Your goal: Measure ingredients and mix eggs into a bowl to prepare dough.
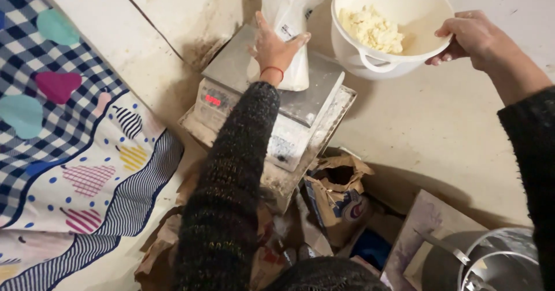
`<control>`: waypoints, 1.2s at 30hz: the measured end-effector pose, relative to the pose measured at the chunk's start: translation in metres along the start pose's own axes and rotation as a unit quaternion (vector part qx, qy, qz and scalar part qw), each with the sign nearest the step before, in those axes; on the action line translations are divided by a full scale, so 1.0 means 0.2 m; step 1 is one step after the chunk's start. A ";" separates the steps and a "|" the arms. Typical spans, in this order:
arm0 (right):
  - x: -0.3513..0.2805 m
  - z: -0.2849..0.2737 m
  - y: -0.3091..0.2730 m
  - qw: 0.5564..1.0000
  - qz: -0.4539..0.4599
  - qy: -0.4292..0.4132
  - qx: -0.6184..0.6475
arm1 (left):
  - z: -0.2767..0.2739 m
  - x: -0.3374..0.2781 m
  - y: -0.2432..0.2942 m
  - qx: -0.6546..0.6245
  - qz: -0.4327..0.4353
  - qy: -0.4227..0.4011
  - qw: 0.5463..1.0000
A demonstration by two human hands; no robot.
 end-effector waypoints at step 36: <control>0.24 0.91 -0.11 0.977 0.017 -0.202 -0.060 | -1.48 -0.69 -0.44 -0.214 -0.046 0.139 0.966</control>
Point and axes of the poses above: each hand's wrist, its own x-axis towards the middle knuckle, its own z-axis out of the palm, y = z × x, the point moved 5 cm from there along x, towards the middle knuckle, and after that the axes turned 5 degrees about -y, right-handed, at the moved point
